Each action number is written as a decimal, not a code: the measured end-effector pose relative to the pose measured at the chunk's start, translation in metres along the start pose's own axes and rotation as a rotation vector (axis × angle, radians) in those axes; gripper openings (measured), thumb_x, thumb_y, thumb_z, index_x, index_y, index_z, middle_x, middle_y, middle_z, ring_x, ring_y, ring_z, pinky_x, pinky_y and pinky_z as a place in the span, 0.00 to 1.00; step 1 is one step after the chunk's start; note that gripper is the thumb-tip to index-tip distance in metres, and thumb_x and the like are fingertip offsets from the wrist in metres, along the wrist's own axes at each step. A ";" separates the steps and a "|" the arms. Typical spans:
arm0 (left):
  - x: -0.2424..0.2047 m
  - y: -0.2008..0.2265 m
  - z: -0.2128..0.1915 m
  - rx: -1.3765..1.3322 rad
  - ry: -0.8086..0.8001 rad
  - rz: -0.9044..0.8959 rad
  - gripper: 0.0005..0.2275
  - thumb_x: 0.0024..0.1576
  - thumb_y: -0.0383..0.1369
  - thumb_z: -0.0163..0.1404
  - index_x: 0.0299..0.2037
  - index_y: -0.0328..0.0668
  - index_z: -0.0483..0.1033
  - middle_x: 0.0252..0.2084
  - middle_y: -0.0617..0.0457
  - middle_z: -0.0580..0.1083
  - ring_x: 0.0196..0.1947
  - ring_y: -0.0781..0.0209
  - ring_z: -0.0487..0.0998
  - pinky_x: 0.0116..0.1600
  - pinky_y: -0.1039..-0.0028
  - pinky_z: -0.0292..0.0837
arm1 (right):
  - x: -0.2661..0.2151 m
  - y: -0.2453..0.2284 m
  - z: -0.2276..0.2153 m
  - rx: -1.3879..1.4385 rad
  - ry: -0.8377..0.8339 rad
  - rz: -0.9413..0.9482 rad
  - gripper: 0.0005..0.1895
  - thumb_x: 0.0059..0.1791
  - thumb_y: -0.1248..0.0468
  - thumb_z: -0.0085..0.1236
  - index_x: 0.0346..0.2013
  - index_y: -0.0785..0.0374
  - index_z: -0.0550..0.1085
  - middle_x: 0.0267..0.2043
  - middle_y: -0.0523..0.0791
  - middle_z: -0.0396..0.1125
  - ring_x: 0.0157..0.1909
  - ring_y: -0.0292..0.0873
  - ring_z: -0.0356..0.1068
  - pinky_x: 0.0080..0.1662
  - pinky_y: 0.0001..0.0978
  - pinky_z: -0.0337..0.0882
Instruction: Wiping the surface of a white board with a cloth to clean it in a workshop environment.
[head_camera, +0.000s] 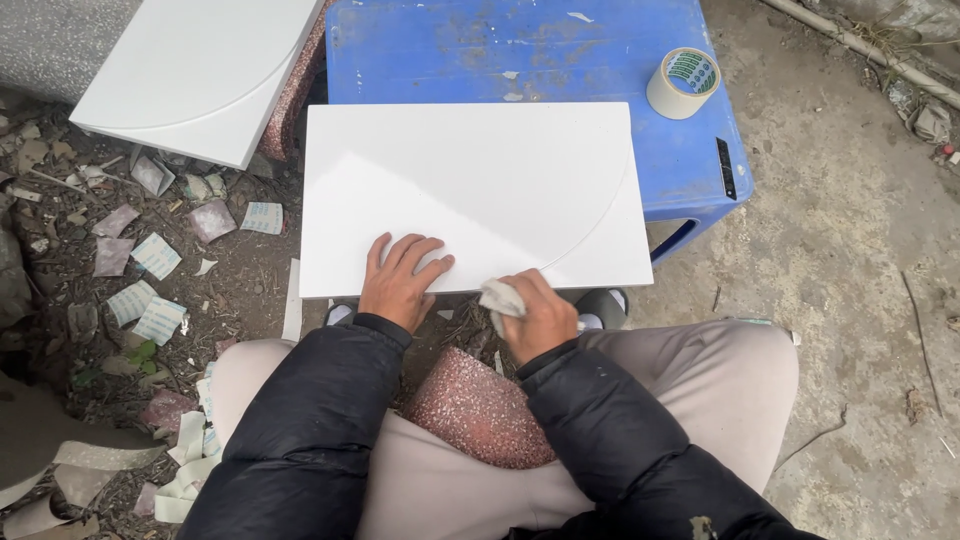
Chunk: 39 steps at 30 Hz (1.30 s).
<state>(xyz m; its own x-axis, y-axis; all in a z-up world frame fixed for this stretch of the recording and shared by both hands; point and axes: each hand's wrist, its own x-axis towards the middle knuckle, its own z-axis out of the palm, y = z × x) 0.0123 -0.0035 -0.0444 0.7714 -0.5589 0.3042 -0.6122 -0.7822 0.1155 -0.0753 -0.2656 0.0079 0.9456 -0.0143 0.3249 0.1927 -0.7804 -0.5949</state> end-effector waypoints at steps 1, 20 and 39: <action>-0.001 0.001 0.000 0.002 -0.007 -0.006 0.35 0.51 0.32 0.78 0.67 0.69 0.75 0.74 0.62 0.70 0.80 0.53 0.69 0.86 0.32 0.56 | 0.000 0.013 0.000 -0.050 -0.014 0.059 0.12 0.53 0.62 0.77 0.50 0.49 0.86 0.46 0.40 0.80 0.43 0.57 0.85 0.45 0.51 0.86; 0.007 -0.015 0.029 0.080 0.253 0.082 0.29 0.56 0.28 0.73 0.68 0.64 0.79 0.73 0.60 0.75 0.79 0.49 0.72 0.83 0.27 0.59 | -0.035 0.058 -0.015 0.269 0.144 0.081 0.13 0.56 0.67 0.71 0.56 0.55 0.87 0.54 0.47 0.83 0.59 0.62 0.83 0.60 0.58 0.83; 0.025 0.002 0.035 0.138 0.269 -0.073 0.34 0.52 0.26 0.77 0.69 0.59 0.79 0.70 0.57 0.77 0.78 0.46 0.74 0.86 0.26 0.56 | 0.024 0.025 0.014 -0.194 0.042 -0.542 0.13 0.58 0.70 0.64 0.55 0.54 0.85 0.51 0.44 0.76 0.41 0.50 0.75 0.43 0.41 0.77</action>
<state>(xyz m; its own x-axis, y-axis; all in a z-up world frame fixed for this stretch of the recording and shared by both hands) 0.0364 -0.0292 -0.0698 0.7275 -0.4211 0.5416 -0.5131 -0.8581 0.0220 -0.0446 -0.2766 -0.0092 0.7136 0.3978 0.5767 0.5913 -0.7834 -0.1913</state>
